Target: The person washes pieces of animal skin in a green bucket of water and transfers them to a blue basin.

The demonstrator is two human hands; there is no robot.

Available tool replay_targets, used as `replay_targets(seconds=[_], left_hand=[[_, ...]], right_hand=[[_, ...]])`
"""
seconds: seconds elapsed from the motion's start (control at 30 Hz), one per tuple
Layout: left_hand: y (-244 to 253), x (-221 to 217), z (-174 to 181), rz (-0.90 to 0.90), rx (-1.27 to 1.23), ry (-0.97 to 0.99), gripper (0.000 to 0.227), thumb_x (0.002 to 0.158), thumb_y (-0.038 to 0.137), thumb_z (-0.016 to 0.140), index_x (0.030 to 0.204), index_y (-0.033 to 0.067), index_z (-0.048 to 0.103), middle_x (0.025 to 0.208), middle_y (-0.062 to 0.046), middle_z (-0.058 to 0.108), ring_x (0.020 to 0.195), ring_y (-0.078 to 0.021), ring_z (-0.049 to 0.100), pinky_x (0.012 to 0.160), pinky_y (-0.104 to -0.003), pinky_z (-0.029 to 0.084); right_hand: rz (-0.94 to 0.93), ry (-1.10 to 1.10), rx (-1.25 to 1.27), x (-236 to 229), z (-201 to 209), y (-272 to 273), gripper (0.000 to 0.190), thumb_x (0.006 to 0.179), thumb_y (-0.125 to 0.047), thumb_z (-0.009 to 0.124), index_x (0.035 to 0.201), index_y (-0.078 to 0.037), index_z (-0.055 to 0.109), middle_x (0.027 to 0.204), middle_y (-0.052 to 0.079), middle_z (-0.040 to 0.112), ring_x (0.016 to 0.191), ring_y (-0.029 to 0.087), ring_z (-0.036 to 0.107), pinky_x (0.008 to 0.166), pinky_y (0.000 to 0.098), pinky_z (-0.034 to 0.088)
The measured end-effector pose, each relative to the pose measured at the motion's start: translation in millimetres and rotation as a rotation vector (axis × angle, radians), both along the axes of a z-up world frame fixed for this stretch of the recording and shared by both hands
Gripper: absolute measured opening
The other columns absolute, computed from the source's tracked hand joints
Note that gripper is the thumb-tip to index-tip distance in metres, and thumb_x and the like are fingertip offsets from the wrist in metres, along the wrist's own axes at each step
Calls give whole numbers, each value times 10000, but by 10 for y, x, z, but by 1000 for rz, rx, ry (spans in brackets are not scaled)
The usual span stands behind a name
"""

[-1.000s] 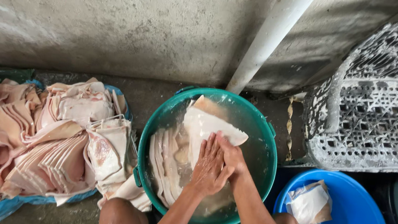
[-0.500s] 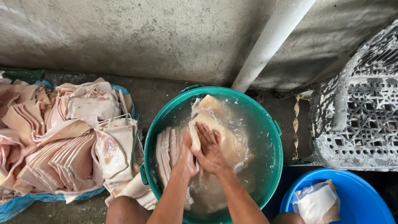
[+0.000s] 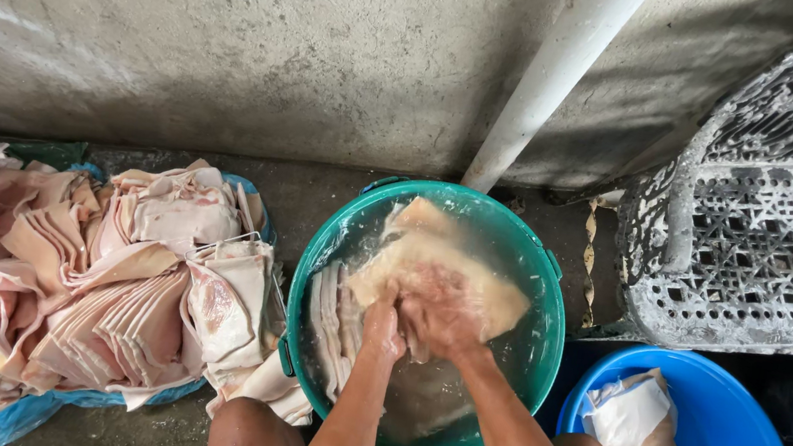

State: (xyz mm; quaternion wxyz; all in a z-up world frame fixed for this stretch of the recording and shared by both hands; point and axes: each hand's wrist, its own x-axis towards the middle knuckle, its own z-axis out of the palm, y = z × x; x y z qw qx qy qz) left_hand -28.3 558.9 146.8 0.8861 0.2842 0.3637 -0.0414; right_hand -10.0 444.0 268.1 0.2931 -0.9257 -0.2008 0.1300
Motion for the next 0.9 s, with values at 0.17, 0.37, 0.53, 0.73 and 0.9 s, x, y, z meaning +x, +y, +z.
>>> replay_targets(seconds=[0.17, 0.37, 0.53, 0.73, 0.9], left_hand=[[119, -11, 472, -379, 879, -150, 203, 951, 174, 601, 962, 4, 711, 796, -155, 718, 680, -251, 669, 642, -420, 528], [624, 455, 1394, -827, 1412, -122, 220, 916, 271, 676, 985, 73, 742, 872, -181, 777, 834, -314, 749, 793, -435, 577], [743, 291, 1554, -933, 1625, -181, 250, 870, 243, 729, 1106, 163, 741, 1071, -137, 742, 1027, -340, 678, 887, -462, 541], [832, -100, 1088, -687, 1717, -362, 391, 864, 109, 714, 1250, 149, 665, 1286, -165, 645, 1232, -372, 557, 1067, -465, 444], [822, -220, 829, -638, 1673, -375, 433, 847, 59, 679, 1274, 130, 669, 1375, -217, 570, 1281, -426, 499, 1081, -490, 425]], right_hand=[[-358, -80, -274, 69, 52, -5, 407, 1022, -344, 560, 1400, -196, 588, 1541, 144, 446, 1413, 381, 422, 1135, 553, 360], [-196, 179, 158, -627, 15, 204, 171, 899, -175, 612, 973, -75, 730, 893, 144, 732, 827, 299, 718, 793, 450, 561], [1, 436, 97, -584, -337, 540, 179, 917, -128, 703, 946, 45, 671, 882, 214, 695, 790, 287, 651, 786, 445, 526], [91, 653, 264, -285, -1117, 561, 305, 872, -202, 635, 1115, -35, 714, 1082, 187, 732, 900, 359, 657, 811, 506, 500], [222, 268, -128, -325, -1251, 783, 361, 926, -278, 679, 1214, -60, 683, 1235, 212, 687, 1141, 414, 625, 918, 519, 507]])
